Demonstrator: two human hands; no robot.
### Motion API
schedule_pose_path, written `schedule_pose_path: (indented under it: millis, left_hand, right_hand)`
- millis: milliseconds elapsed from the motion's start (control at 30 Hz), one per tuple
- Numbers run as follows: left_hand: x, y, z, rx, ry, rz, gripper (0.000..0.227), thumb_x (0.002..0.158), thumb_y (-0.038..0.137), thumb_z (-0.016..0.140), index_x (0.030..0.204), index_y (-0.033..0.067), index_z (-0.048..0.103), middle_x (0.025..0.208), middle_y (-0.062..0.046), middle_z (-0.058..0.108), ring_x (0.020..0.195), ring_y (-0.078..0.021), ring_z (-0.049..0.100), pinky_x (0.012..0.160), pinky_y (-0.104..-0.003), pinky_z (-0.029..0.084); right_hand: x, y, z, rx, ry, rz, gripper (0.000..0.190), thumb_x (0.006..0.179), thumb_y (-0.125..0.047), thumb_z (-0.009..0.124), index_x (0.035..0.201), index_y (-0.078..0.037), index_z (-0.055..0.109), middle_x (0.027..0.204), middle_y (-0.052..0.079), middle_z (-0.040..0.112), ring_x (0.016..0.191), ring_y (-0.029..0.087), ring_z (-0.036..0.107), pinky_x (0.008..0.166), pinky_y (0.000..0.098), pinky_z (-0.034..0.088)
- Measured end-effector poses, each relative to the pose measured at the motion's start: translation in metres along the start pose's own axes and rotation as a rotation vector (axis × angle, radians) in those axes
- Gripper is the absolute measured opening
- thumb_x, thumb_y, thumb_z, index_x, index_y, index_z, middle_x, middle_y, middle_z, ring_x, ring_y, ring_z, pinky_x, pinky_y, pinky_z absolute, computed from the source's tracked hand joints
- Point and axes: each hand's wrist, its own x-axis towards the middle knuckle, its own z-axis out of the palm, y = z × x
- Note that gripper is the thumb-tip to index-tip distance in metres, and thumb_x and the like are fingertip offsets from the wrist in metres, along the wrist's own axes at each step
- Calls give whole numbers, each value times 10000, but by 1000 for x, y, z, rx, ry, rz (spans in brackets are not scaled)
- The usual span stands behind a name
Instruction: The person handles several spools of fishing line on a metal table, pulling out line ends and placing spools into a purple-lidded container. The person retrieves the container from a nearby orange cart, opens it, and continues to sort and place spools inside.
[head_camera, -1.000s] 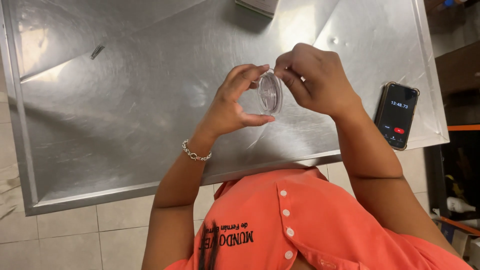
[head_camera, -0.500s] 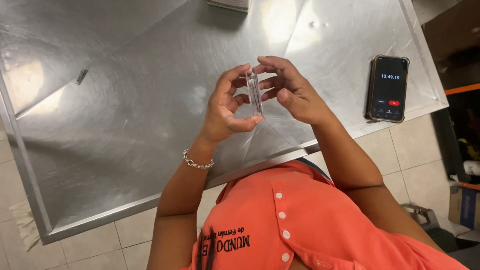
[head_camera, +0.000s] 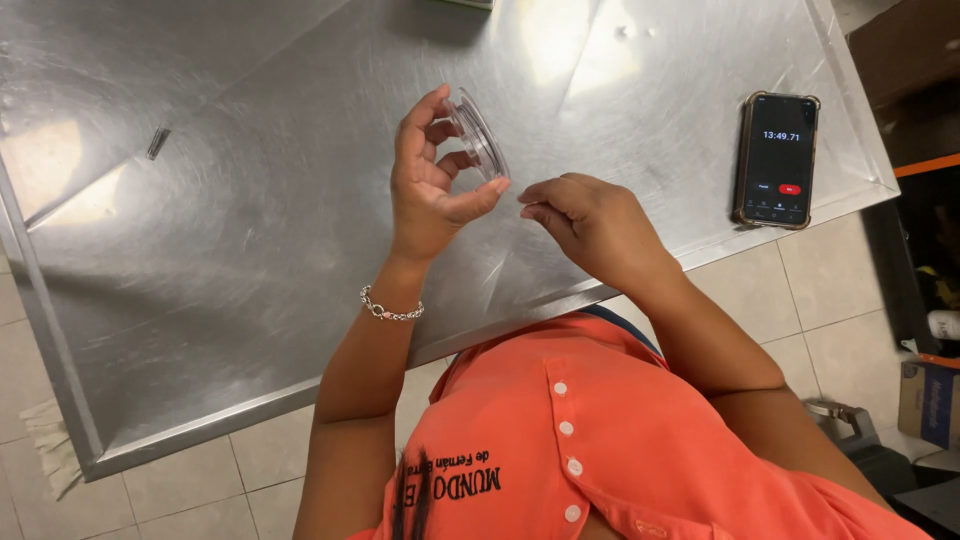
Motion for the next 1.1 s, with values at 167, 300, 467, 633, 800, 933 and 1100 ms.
schedule_pose_path:
  millis: [167,300,467,633,800,933,1100]
  left_hand:
    - [1,0,-5,252,30,61,917,806,119,960,1529,197,403,1419,-28,363,1222,-183,512,969,-308,659]
    - [3,-1,-10,440,-10,99,982,776,253,1007,1538,261,387,1405,-34,366,1208,-166,508,952,-282,651]
    - [5,22,-11,318,-298,-18,905,776,186,954,1520,185,438,1386,-57,430,1216,-177,583,953,-285,654]
    - [0,34,-19,47,-293,-51,970,742,73,882,1561,152,368,1421,-63,479,1297,-218,577,1029,-338,618]
    - [8,1,-35,-132,-177,111,1077,646,141,1021,1537,3,432,1368,-129,550,1197,-218,616,1011,-381,588]
    - [13,-10,-45,-11,-70,191,1000,659,183,1011,1487,-3,482,1321,-120,548,1182,-218,608,1058,-399,548]
    - [10,-6,-40,-44,65,160,973,700,144,1012,1493,23,461,1339,-87,485,1215,-232,587,1012,-373,576]
  right_hand:
    - [7,3,-19,-607,-118,-167,78,1000,-80,644,1050,-111,696,793,58,616,599,291,586,426,412,401]
    - [26,-14,-43,-523,-221,-375,157,998,-49,606,1127,-72,692,945,62,635,689,309,620,467,434,444]
    - [70,-5,-51,-464,-25,-572,126,1023,9,713,1086,-96,682,1032,41,672,803,233,642,507,363,427]
    - [98,12,-14,187,-12,-246,84,1089,-137,652,1065,-66,690,985,44,674,895,167,619,812,292,495]
    - [96,35,36,409,30,-4,39,1025,-130,727,1016,-104,755,749,6,631,679,111,540,648,245,457]
    - [85,27,51,284,105,-75,59,984,-152,798,968,-100,776,769,62,665,660,166,601,625,288,472]
    - [75,37,66,224,117,-137,152,961,-172,815,868,-73,747,662,78,608,573,198,573,562,312,467]
